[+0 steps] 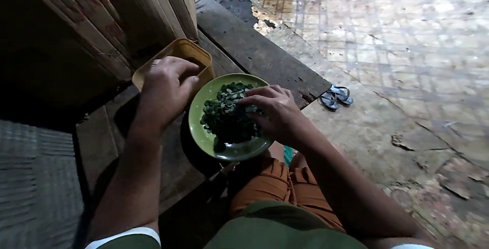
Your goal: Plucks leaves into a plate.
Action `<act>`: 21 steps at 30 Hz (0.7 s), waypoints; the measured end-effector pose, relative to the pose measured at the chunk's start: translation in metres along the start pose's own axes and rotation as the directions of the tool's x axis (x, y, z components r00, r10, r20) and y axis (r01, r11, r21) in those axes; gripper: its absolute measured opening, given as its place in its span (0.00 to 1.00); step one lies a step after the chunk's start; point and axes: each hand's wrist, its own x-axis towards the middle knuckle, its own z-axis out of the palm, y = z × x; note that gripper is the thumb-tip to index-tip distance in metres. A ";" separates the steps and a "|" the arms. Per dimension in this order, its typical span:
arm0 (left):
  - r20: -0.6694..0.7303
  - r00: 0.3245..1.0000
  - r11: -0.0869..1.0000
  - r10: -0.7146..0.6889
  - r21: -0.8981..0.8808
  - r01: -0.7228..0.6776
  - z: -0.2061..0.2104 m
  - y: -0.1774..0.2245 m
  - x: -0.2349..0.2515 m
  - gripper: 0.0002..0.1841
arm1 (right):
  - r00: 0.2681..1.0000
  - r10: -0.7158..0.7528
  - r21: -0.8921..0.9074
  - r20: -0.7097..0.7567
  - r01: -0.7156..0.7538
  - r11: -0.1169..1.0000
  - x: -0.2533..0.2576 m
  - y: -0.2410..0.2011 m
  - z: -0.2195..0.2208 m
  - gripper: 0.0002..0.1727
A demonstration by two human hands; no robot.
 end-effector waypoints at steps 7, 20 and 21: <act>0.096 0.994 0.986 0.055 -0.165 -0.039 0.002 0.014 -0.005 0.13 | 0.949 -0.228 0.056 0.218 0.221 0.974 -0.005 -0.036 0.025 0.09; 0.203 0.977 0.875 0.071 -0.483 0.037 0.011 0.031 -0.006 0.11 | 0.996 0.009 0.091 -0.088 -0.001 0.996 0.008 -0.016 0.009 0.08; 0.218 0.973 0.858 0.077 -0.512 0.047 0.013 0.032 -0.006 0.11 | 0.993 0.042 0.097 -0.109 -0.032 0.995 0.008 -0.013 0.005 0.10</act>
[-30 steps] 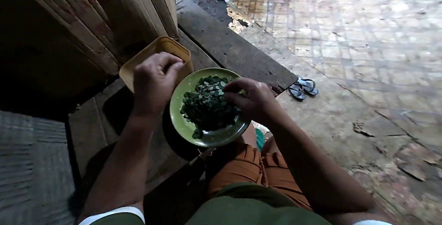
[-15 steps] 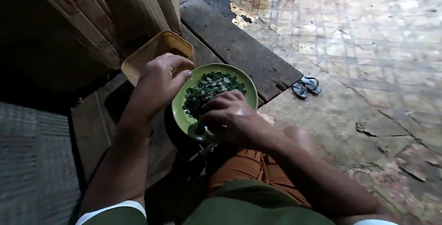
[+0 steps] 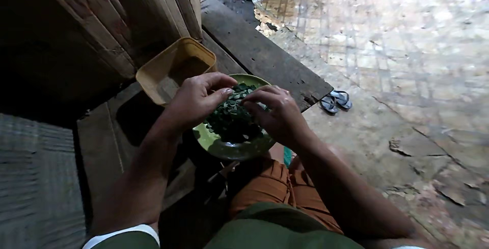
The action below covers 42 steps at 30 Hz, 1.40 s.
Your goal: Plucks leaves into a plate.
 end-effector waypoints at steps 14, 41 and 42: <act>0.219 0.975 0.944 0.045 0.309 -0.113 0.010 -0.010 -0.001 0.09 | 0.990 0.119 -0.053 -0.069 -0.123 0.991 -0.009 0.022 -0.017 0.09; 0.001 0.921 0.577 -0.389 -0.779 0.245 0.047 0.016 0.002 0.05 | 0.957 0.164 0.349 -0.240 -0.073 0.934 0.001 -0.003 0.008 0.08; 0.014 0.916 0.568 -0.402 -0.780 0.261 0.045 0.017 0.002 0.05 | 0.957 0.163 0.338 -0.239 -0.075 0.938 0.001 -0.002 0.007 0.07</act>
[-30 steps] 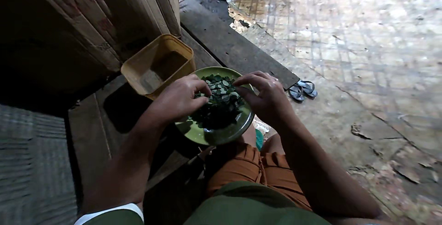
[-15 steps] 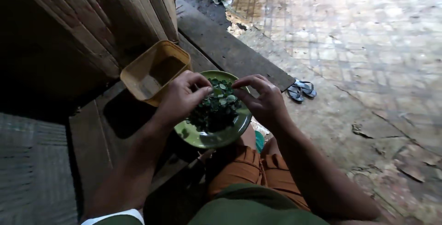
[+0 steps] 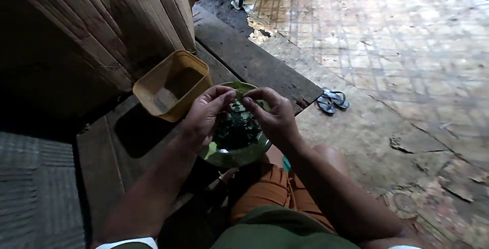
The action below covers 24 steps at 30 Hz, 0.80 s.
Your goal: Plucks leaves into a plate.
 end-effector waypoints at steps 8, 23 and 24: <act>0.199 0.979 0.968 0.045 0.234 -0.092 -0.008 0.006 0.004 0.22 | 0.985 0.056 -0.085 0.163 -0.043 0.995 0.001 0.004 -0.014 0.08; 0.194 0.953 0.819 0.233 0.489 -0.300 -0.024 0.005 0.009 0.05 | 0.944 0.075 -0.300 0.321 0.026 0.954 0.002 0.011 -0.033 0.08; 0.218 0.947 0.783 0.235 0.535 -0.317 -0.025 0.006 0.008 0.06 | 0.943 0.077 -0.303 0.324 0.026 0.953 0.002 0.011 -0.033 0.08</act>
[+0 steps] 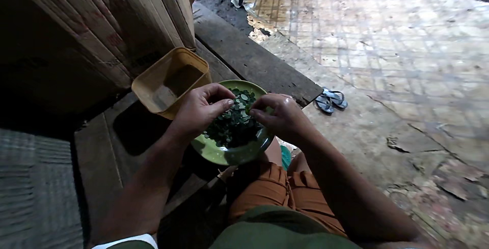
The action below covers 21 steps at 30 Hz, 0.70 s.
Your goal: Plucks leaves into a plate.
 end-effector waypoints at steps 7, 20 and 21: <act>0.143 0.970 0.912 0.195 0.337 -0.233 0.010 -0.006 -0.005 0.08 | 0.999 -0.034 -0.053 0.033 0.035 0.998 0.001 -0.006 0.002 0.06; 0.054 0.978 0.880 0.203 0.427 -0.207 0.012 -0.007 -0.003 0.06 | 0.997 -0.083 -0.071 -0.012 0.082 0.994 0.007 -0.004 0.010 0.09; 0.038 0.976 0.876 0.214 0.435 -0.209 0.010 -0.007 -0.003 0.06 | 0.996 -0.083 -0.076 -0.014 0.082 0.994 0.007 -0.004 0.010 0.09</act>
